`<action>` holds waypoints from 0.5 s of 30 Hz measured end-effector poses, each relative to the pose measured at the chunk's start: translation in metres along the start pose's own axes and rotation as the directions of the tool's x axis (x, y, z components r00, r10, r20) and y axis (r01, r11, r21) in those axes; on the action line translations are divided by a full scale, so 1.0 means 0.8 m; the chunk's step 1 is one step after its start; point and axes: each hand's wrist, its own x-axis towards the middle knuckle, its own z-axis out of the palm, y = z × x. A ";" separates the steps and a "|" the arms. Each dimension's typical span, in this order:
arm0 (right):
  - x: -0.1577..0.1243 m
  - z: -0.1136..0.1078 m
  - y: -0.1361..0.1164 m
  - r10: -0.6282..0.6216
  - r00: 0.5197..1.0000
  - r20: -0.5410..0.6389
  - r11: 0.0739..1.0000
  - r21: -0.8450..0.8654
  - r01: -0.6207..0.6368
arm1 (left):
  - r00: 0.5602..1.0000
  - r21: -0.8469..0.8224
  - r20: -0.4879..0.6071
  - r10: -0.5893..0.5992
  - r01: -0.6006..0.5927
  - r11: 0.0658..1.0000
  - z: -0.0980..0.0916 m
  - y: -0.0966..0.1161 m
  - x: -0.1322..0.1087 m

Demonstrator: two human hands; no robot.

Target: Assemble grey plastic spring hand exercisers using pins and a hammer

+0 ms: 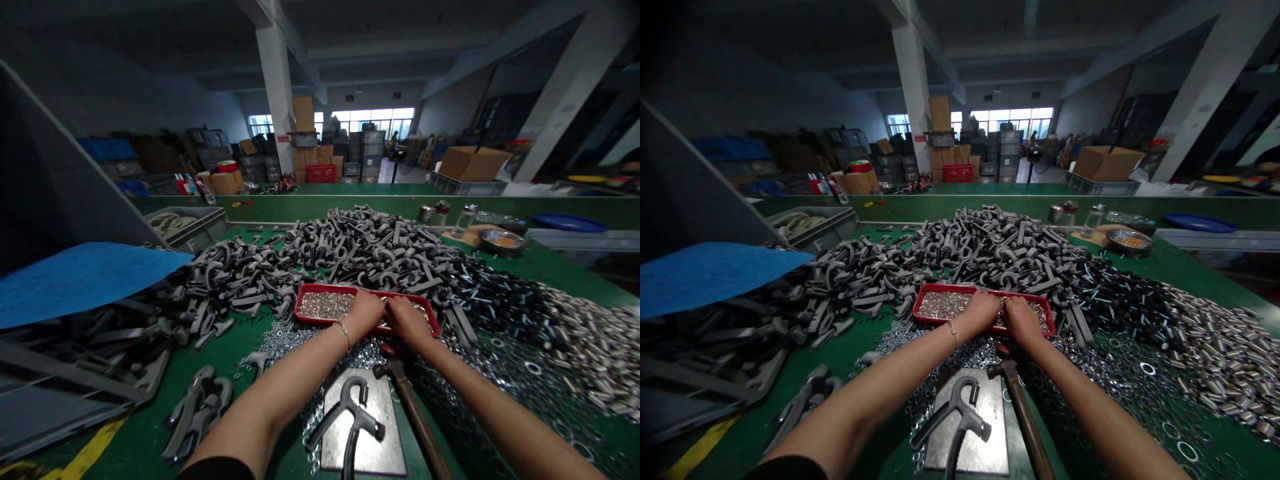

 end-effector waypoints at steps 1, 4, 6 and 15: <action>0.000 -0.004 0.001 0.017 1.000 -0.020 0.999 0.037 -0.017 | 0.999 -0.035 -0.029 -0.034 0.033 0.999 0.001 0.000 -0.004; -0.009 -0.016 -0.001 0.058 0.996 -0.060 0.984 0.172 -0.047 | 0.983 -0.183 -0.116 -0.146 0.123 0.975 -0.005 0.001 -0.023; -0.032 -0.021 -0.010 0.030 0.999 -0.028 0.961 0.276 -0.021 | 0.968 -0.301 -0.158 -0.197 0.143 0.943 -0.012 0.001 -0.042; -0.171 0.015 -0.071 -0.089 0.982 0.165 0.866 0.501 -0.006 | 0.920 -0.753 -0.101 -0.379 0.178 0.633 -0.013 0.019 -0.201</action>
